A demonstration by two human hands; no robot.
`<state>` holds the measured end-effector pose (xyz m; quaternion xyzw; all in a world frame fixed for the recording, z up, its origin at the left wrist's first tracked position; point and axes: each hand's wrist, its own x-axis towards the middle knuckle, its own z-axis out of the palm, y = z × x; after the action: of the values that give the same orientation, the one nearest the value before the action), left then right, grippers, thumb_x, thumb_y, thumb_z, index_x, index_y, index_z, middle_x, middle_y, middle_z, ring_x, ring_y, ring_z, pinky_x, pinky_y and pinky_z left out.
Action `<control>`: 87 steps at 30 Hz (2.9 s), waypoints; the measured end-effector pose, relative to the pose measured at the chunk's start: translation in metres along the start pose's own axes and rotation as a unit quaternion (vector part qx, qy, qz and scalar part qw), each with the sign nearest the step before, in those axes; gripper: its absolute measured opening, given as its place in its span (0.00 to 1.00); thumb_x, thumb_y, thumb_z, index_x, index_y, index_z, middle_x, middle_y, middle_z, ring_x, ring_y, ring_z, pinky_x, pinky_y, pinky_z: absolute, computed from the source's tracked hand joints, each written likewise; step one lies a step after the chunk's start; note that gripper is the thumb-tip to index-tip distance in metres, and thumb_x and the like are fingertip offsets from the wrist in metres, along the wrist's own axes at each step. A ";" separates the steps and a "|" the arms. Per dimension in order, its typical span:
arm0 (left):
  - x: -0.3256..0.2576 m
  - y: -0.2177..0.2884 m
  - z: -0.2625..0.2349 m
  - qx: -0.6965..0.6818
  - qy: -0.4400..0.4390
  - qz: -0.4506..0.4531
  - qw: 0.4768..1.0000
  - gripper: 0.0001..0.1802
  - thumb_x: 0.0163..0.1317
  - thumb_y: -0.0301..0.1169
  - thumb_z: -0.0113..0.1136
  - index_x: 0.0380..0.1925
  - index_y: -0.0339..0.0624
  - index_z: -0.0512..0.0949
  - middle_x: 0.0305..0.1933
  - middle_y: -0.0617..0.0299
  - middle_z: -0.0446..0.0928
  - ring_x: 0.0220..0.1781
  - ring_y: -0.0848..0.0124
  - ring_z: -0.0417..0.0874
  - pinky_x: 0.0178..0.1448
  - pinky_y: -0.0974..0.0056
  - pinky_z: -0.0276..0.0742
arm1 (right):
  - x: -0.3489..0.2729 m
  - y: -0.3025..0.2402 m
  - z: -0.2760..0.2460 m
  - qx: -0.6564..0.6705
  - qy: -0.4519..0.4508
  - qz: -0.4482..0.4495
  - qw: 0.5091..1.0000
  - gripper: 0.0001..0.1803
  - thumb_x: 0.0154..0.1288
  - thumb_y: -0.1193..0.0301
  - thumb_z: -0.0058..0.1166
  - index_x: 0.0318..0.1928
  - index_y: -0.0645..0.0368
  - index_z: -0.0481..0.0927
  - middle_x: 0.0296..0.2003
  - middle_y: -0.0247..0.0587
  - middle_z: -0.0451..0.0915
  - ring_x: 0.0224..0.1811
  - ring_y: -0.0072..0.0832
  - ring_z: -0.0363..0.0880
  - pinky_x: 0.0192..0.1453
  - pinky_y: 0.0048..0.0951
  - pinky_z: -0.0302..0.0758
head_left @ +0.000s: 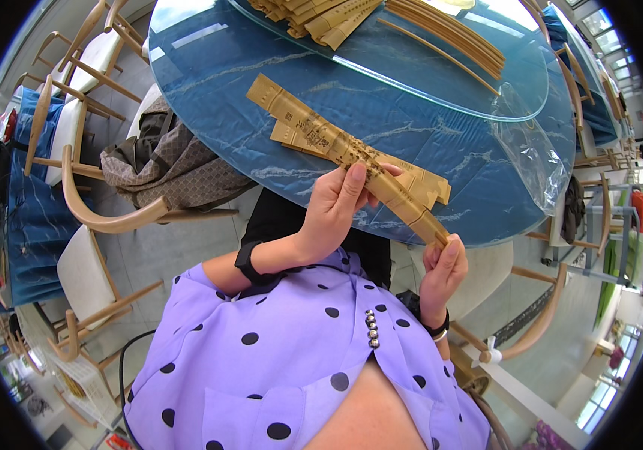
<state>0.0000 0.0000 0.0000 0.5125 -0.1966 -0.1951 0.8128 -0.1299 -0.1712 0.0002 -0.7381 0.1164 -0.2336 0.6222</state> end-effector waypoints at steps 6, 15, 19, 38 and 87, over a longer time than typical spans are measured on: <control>0.004 0.007 0.006 0.034 0.097 0.047 0.994 0.31 0.85 0.47 0.32 0.49 0.37 0.83 0.20 0.76 0.61 0.22 0.85 0.52 0.28 0.74 0.49 | 0.001 -0.002 -0.002 -0.024 0.001 -0.012 1.000 0.24 0.86 0.60 0.36 0.28 0.58 0.63 0.20 0.26 0.61 0.21 0.13 0.56 0.23 0.20 0.53; 0.000 0.004 0.007 0.043 0.108 0.053 0.992 0.31 0.85 0.48 0.34 0.45 0.37 0.83 0.19 0.76 0.61 0.21 0.86 0.53 0.27 0.74 0.49 | -0.003 -0.003 0.003 -0.001 -0.023 0.011 1.000 0.23 0.85 0.63 0.38 0.28 0.59 0.65 0.21 0.27 0.64 0.21 0.13 0.58 0.24 0.21 0.53; 0.011 0.010 -0.003 0.017 0.138 0.027 0.990 0.29 0.84 0.46 0.40 0.40 0.36 0.84 0.18 0.75 0.63 0.20 0.86 0.54 0.25 0.74 0.49 | 0.005 -0.003 0.000 -0.032 -0.079 -0.036 0.996 0.17 0.81 0.67 0.48 0.32 0.62 0.72 0.24 0.31 0.70 0.21 0.15 0.62 0.25 0.20 0.58; 0.023 0.002 -0.017 0.003 0.156 -0.010 0.988 0.18 0.81 0.42 0.50 0.39 0.41 0.79 0.31 0.70 0.75 0.27 0.87 0.71 0.28 0.77 0.66 | 0.018 -0.020 0.018 -0.103 -0.171 -0.246 0.948 0.16 0.48 0.77 0.77 0.39 0.64 0.87 0.33 0.44 0.88 0.30 0.33 0.88 0.31 0.26 0.82; 0.013 0.008 0.002 0.127 0.008 -0.037 0.991 0.11 0.82 0.36 0.46 0.44 0.40 0.71 0.35 0.66 0.75 0.32 0.81 0.73 0.40 0.72 0.72 | 0.035 -0.033 0.032 -0.265 -0.144 -0.371 0.879 0.12 0.52 0.69 0.73 0.36 0.56 0.85 0.32 0.33 0.80 0.28 0.28 0.79 0.29 0.28 0.71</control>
<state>0.0110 -0.0055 0.0100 0.6204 -0.1938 -0.1943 0.7347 -0.0883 -0.1534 0.0351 -0.8898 -0.1989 -0.2990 0.2815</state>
